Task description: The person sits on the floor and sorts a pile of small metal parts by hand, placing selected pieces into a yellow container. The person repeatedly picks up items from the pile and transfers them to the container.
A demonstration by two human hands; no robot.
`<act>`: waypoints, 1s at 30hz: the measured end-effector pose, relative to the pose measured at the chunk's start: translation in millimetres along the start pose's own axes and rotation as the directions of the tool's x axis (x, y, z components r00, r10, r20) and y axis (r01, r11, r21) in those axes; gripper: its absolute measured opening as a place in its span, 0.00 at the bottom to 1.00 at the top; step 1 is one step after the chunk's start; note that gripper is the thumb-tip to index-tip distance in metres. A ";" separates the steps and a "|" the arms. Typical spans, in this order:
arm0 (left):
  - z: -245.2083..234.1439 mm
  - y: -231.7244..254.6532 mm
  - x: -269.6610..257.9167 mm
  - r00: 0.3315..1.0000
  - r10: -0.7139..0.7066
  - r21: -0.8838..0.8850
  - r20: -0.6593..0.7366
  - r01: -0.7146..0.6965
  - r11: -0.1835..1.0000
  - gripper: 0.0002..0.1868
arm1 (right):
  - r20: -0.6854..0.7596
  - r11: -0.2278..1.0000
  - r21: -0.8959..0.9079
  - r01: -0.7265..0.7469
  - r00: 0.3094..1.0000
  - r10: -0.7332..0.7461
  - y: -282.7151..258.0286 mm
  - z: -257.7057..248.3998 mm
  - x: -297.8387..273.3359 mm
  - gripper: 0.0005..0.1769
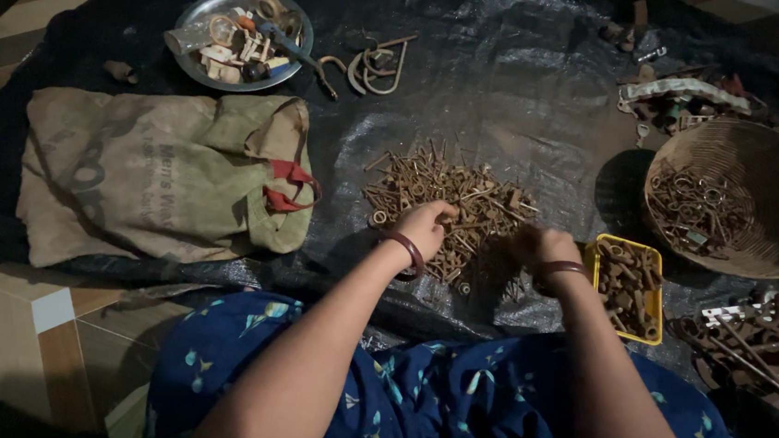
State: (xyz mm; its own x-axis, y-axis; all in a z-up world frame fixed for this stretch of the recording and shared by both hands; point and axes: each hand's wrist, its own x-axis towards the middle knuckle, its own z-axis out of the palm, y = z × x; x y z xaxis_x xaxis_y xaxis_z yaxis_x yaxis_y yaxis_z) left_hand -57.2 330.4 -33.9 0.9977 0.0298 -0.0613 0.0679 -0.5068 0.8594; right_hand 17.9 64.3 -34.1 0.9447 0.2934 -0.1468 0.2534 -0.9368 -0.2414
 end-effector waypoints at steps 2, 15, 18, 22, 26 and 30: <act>0.5 3.0 -2.0 1.000 0.006 -0.008 -0.007 -0.006 1.000 0.20 | -0.026 0.999 0.040 0.017 1.000 -0.016 5.0 -9.5 -4.3 0.14; 13.9 -16.0 -11.6 0.970 0.241 -0.127 -0.024 -0.242 0.962 0.22 | 0.126 0.785 0.615 -0.071 0.992 -0.009 -4.2 -38.1 -30.3 0.14; 16.0 -25.9 -8.4 0.963 0.264 -0.136 -0.055 -0.269 0.953 0.22 | -0.205 0.775 0.623 -0.106 0.934 0.293 30.6 -63.2 -31.3 0.11; 9.0 -18.7 -11.1 0.997 0.079 -0.109 0.024 -0.076 0.991 0.19 | -0.197 0.118 0.978 0.174 0.569 0.798 81.7 -109.5 -41.3 0.18; 5.6 -12.8 -9.2 0.990 0.137 -0.098 -0.015 -0.138 0.986 0.19 | -0.187 0.146 0.982 0.118 0.701 0.688 101.4 -96.3 -43.7 0.11; 5.2 -18.6 -3.7 0.997 0.050 -0.091 -0.051 -0.054 0.994 0.20 | -0.166 0.298 0.955 0.008 0.843 0.511 78.3 -79.7 -27.9 0.09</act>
State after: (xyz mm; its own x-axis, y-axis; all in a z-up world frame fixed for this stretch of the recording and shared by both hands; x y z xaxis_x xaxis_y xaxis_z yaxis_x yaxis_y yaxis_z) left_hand -62.2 335.2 -52.3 0.9988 0.0480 0.0075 0.0137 -0.4267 0.9043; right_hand 27.9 -32.5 27.6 0.9607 -0.2635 -0.0877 -0.1162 -0.0946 -0.9887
